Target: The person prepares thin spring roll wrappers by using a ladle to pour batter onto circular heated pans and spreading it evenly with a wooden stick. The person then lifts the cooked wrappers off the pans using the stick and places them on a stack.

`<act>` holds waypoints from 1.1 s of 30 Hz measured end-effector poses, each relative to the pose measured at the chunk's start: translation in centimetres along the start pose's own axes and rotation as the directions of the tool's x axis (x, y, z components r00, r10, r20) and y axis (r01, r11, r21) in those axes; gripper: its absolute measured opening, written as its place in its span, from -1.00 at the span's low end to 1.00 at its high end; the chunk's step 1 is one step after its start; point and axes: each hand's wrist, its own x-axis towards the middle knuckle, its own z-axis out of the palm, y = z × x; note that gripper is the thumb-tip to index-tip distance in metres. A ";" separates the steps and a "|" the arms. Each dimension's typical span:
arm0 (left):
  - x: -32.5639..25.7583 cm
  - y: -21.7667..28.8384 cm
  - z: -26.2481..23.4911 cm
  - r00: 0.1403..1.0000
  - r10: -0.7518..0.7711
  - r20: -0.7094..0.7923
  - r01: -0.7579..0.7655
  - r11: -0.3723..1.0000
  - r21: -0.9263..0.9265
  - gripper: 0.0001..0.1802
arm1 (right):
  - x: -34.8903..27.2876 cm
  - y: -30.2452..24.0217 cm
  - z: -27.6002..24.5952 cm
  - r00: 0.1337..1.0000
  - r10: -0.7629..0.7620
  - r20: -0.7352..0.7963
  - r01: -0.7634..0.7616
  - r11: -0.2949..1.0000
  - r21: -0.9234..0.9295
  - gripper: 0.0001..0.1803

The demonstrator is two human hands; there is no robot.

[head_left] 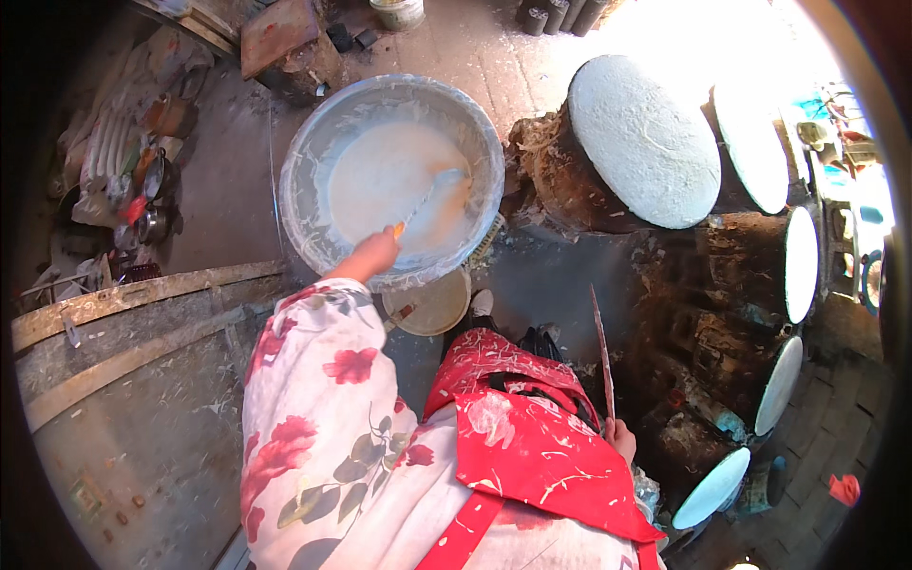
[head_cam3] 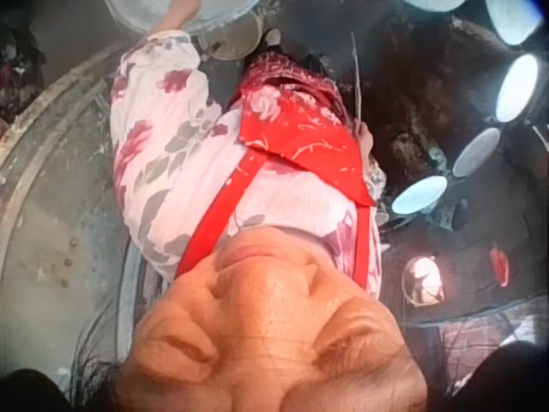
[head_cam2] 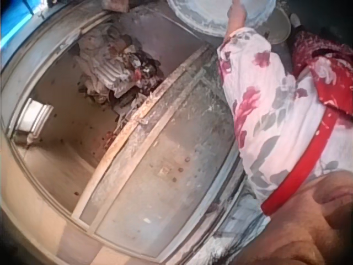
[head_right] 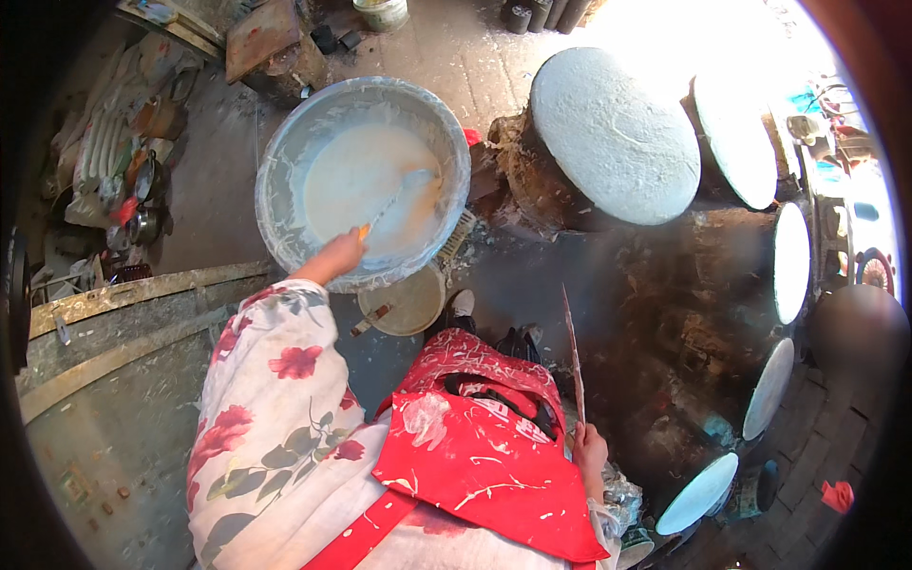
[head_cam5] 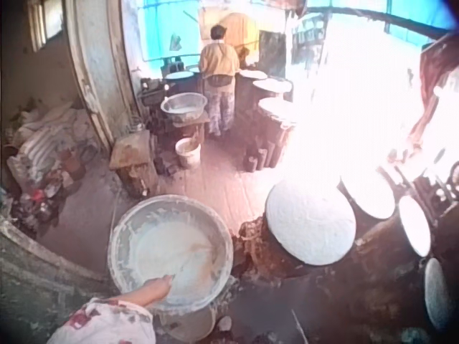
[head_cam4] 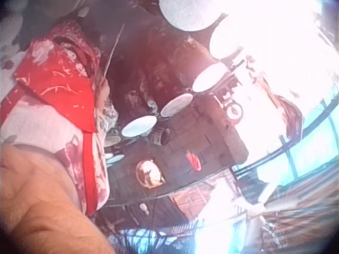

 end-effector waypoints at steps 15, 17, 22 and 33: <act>-22.7 13.4 1.2 0.770 0.633 -0.076 0.542 -0.712 -0.446 -0.62 | 7.0 -1.3 -2.2 0.968 -0.250 -0.038 0.251 0.931 0.264 -0.55; -25.9 14.6 -1.4 0.770 0.620 -0.149 0.467 -0.708 -0.531 -0.62 | 8.4 -1.8 -2.2 0.952 -0.300 -0.057 0.305 0.923 0.234 -0.54; -32.0 14.6 -5.3 0.750 0.544 -0.376 0.096 -0.652 -0.752 -0.61 | 11.3 -3.5 -1.9 0.916 -0.394 -0.079 0.401 0.892 0.210 -0.53; -22.4 11.1 -1.3 0.884 -0.343 -0.319 -0.324 0.046 -0.945 -0.74 | 10.8 -3.5 -2.0 0.909 -0.398 -0.123 0.416 0.861 0.293 -0.53</act>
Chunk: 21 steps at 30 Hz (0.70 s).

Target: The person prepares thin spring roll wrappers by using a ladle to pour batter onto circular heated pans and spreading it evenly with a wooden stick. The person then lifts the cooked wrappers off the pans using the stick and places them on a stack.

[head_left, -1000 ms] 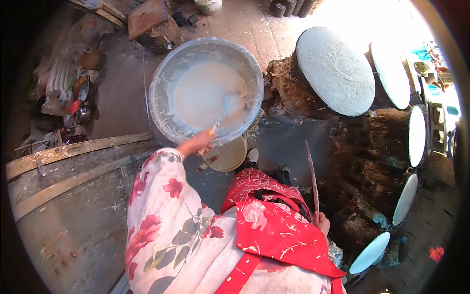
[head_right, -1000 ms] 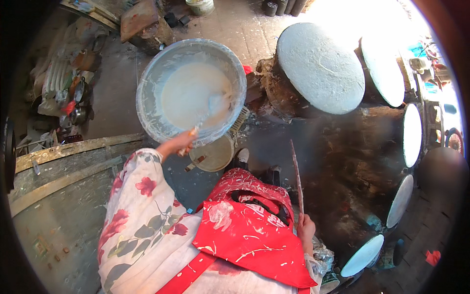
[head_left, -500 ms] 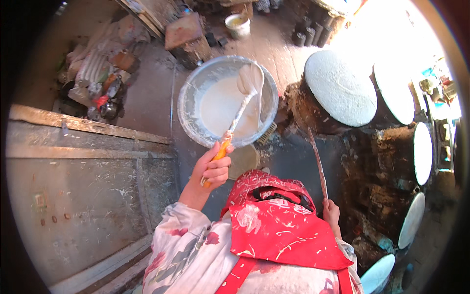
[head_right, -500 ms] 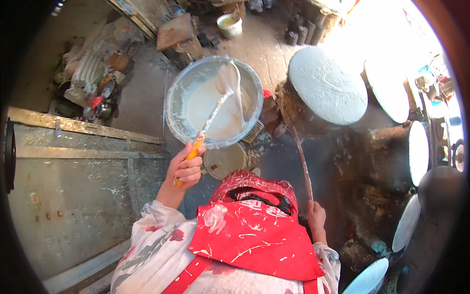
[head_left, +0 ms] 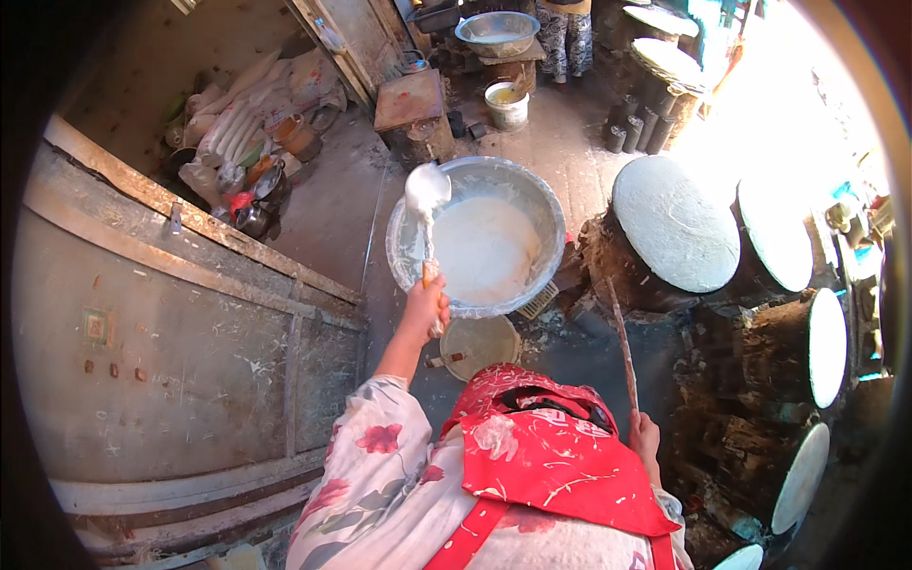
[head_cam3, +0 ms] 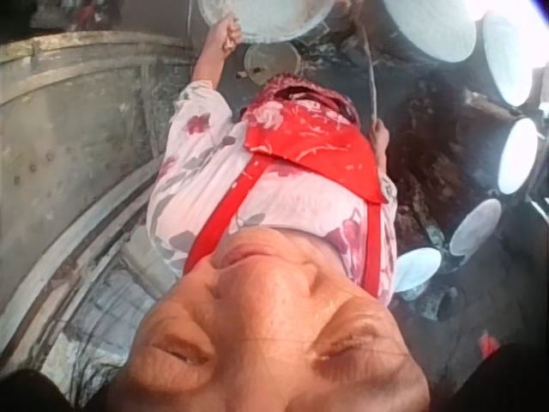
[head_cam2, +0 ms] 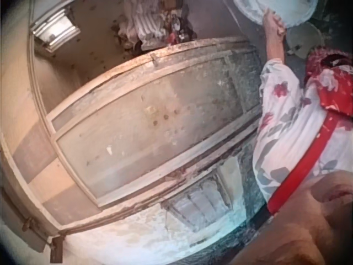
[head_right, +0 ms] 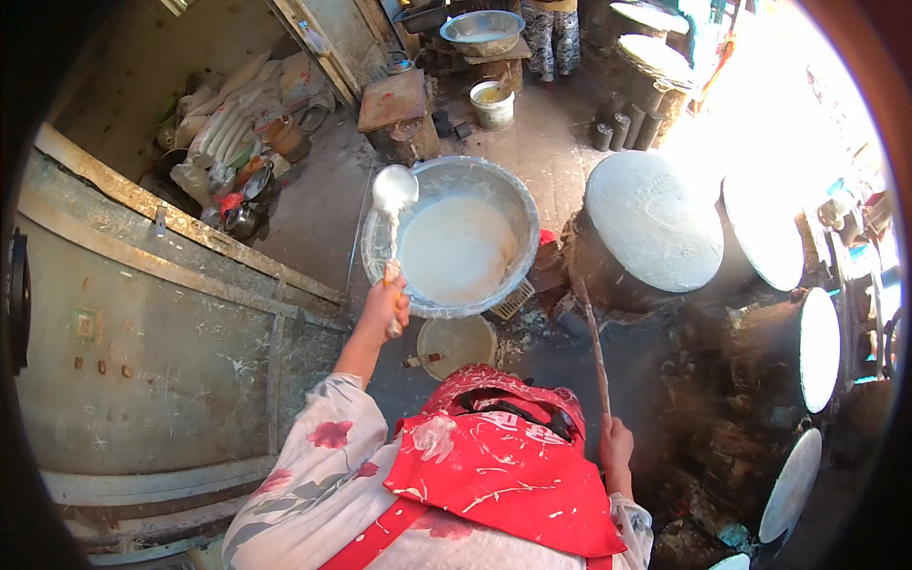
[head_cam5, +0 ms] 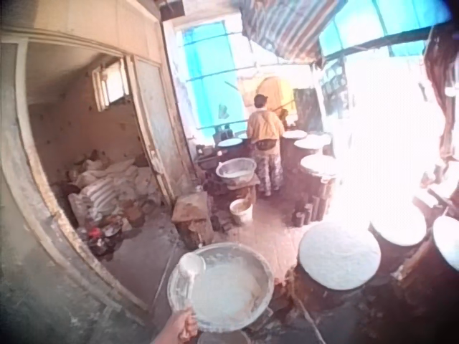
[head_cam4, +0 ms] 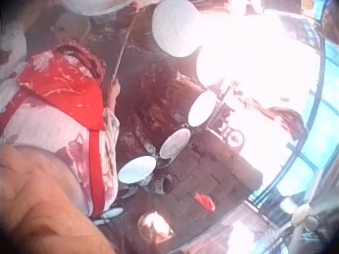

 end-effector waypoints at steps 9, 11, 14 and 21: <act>8.0 3.2 5.0 0.869 -0.196 0.455 0.334 0.910 -0.247 -0.71 | -6.3 4.1 2.4 0.962 0.180 -0.203 -0.126 0.959 0.253 -0.58; 6.5 5.2 9.3 0.780 -0.216 0.588 0.418 0.878 -0.232 -0.69 | -8.4 5.0 2.4 0.932 0.289 -0.221 -0.208 0.921 0.328 -0.60; 1.4 8.8 17.9 0.689 -0.229 0.687 0.365 0.930 -0.056 -0.64 | -9.8 6.7 2.6 0.860 0.413 -0.300 -0.135 0.750 0.647 -0.62; -8.7 7.3 37.0 0.258 -0.372 0.891 0.404 0.880 0.251 -0.58 | -9.4 7.9 -6.6 0.707 0.663 -0.245 0.017 0.330 0.944 -0.81</act>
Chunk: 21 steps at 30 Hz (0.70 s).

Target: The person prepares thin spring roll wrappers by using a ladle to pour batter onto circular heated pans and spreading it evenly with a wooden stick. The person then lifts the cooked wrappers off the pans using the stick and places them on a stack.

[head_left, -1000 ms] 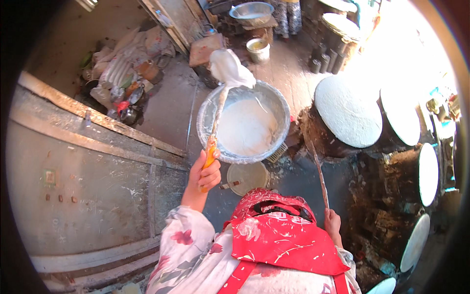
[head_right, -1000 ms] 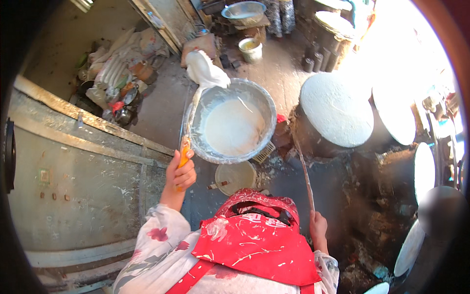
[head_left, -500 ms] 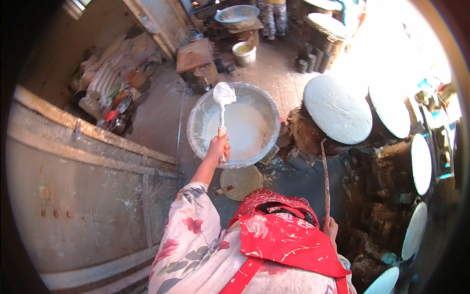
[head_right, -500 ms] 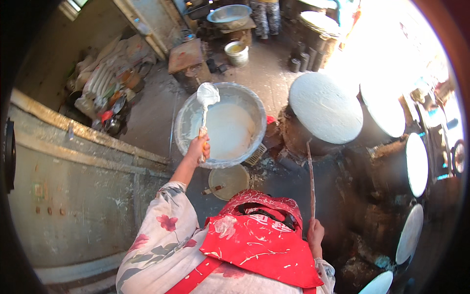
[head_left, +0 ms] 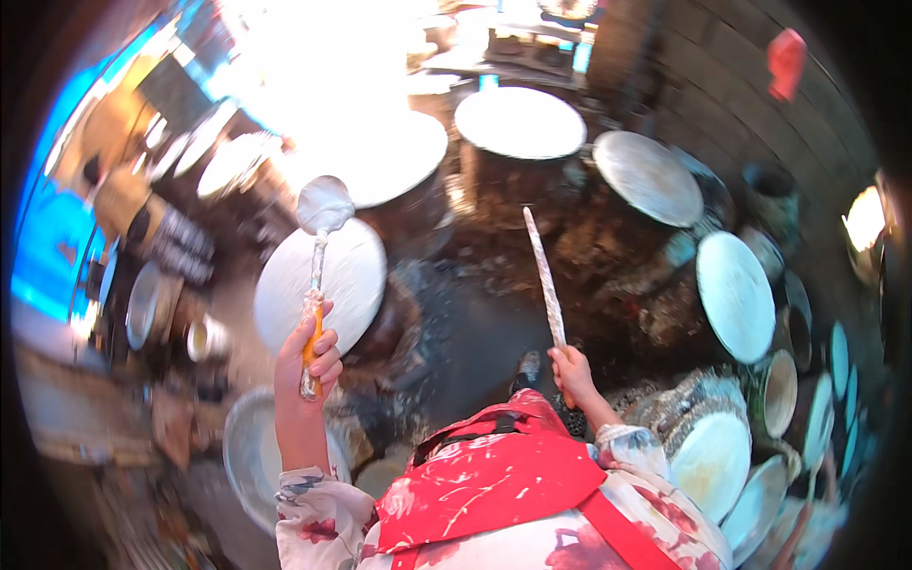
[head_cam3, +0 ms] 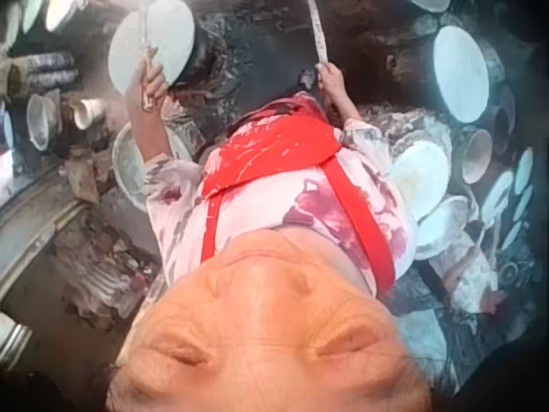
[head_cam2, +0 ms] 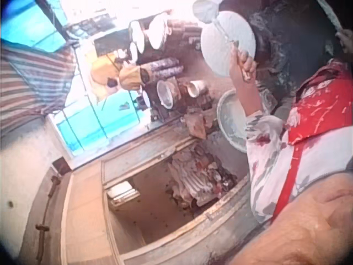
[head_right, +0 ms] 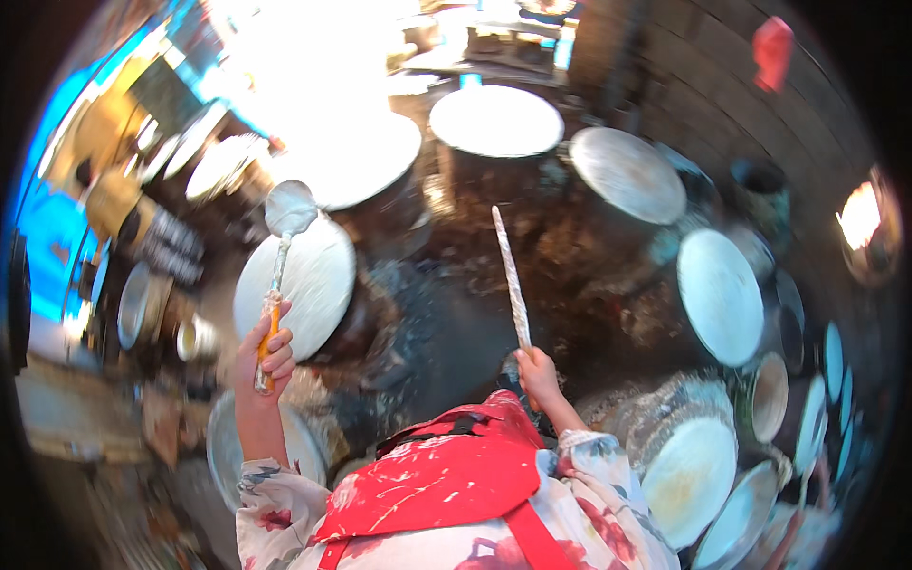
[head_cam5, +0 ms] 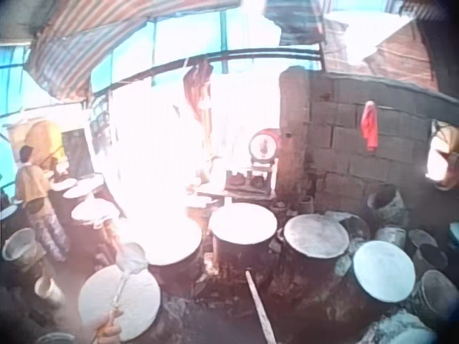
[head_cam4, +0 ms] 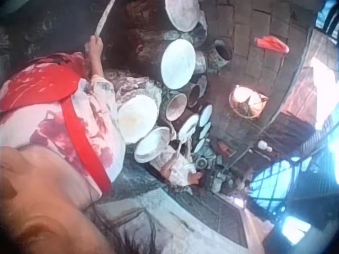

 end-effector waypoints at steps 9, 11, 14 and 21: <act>26.5 -13.9 23.6 0.644 -0.509 0.571 0.703 0.688 -0.180 -0.50 | 9.6 -6.9 -16.9 0.936 -0.124 -0.331 0.181 0.972 0.148 -0.79; 28.8 -17.8 27.9 0.706 -0.561 0.431 0.575 0.810 0.114 -0.57 | 10.8 -7.9 -19.5 0.914 -0.104 -0.391 0.192 0.962 0.194 -0.77; 31.7 -23.6 32.6 0.833 -0.451 0.319 0.061 0.649 0.758 -0.65 | 11.2 -8.9 -22.0 0.855 -0.054 -0.516 0.213 0.943 0.254 -0.74; 41.3 -30.1 40.0 0.623 -0.698 0.352 0.230 0.594 0.771 -0.82 | 14.7 -10.8 -24.6 0.724 0.031 -0.689 0.310 0.878 0.365 -0.67</act>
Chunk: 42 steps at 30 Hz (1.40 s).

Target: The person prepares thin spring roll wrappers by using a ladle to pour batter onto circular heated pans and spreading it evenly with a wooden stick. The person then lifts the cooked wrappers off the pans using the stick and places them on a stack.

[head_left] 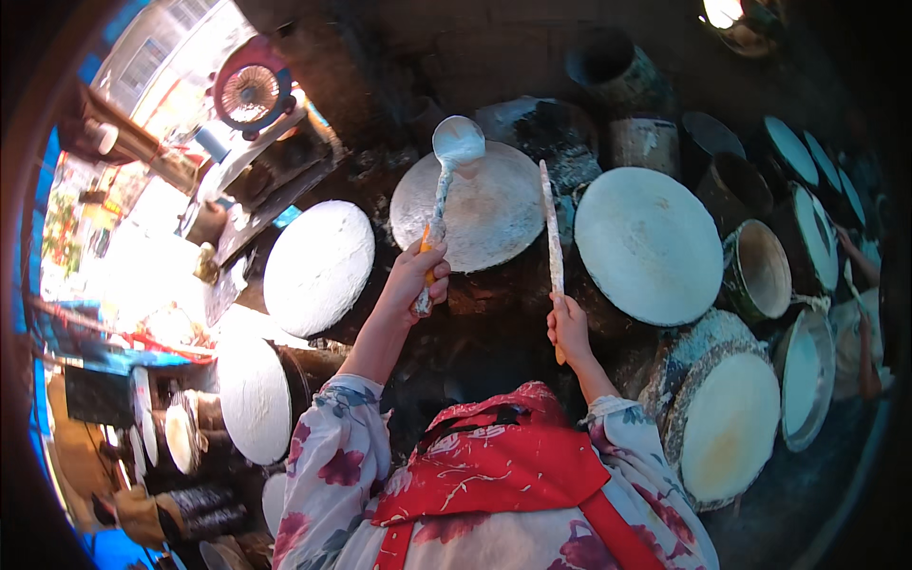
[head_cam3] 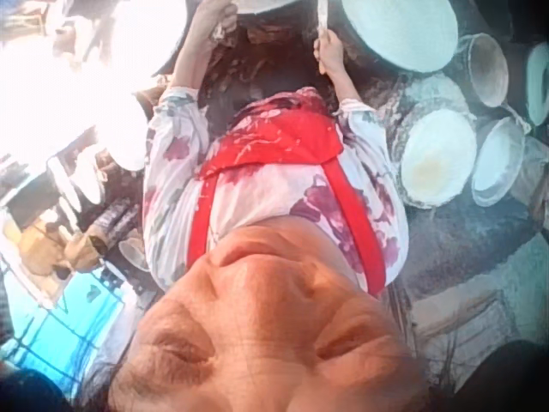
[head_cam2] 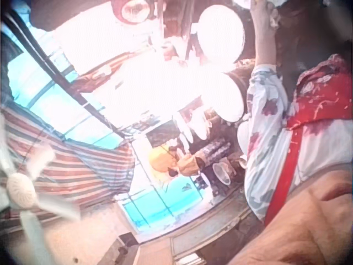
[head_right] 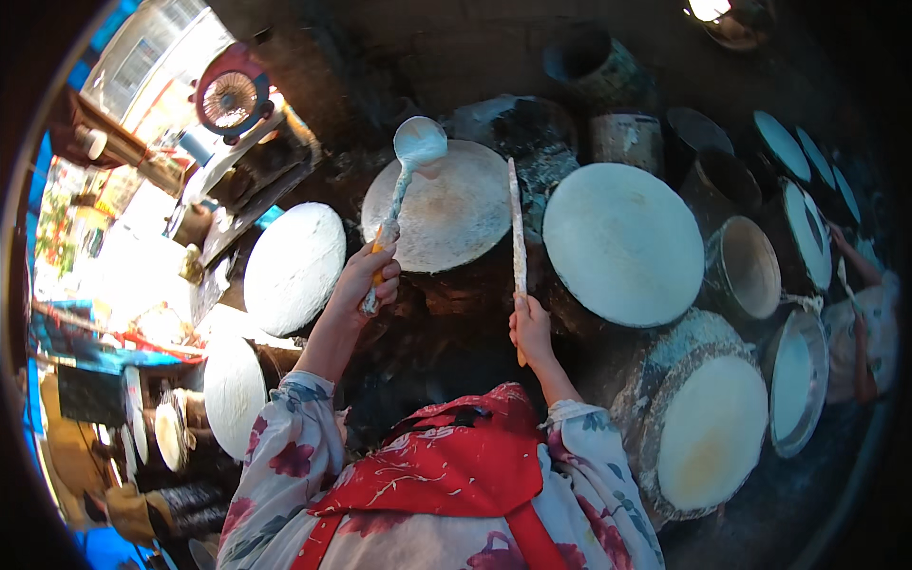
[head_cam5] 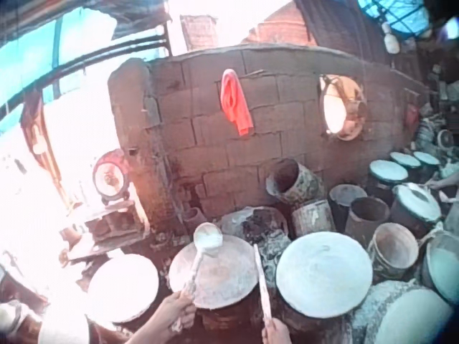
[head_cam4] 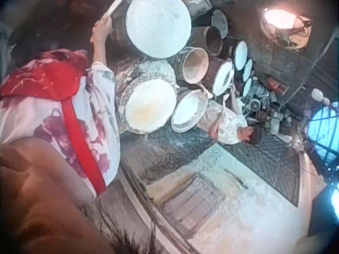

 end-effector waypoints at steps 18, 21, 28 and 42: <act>16.5 -2.6 -6.2 0.968 0.139 0.210 -0.186 -0.165 0.968 -0.24 | 4.6 0.4 13.4 0.891 -0.206 -0.404 -0.131 0.736 -0.664 -0.73; 18.7 -1.1 -8.7 0.943 0.212 0.258 -0.212 -0.216 0.953 -0.23 | 7.0 -1.6 14.8 0.890 -0.255 -0.378 -0.164 0.594 -0.787 -0.77; 19.3 1.3 -13.5 0.952 0.232 0.199 -0.148 -0.220 0.964 -0.21 | 5.9 -2.5 16.5 0.929 -0.168 -0.328 -0.246 0.382 -0.891 -0.80; 15.5 2.8 -18.1 0.940 0.325 0.104 -0.066 -0.127 0.990 -0.20 | 10.4 -3.6 16.0 0.950 -0.299 -0.094 -0.007 0.280 -0.960 -0.84</act>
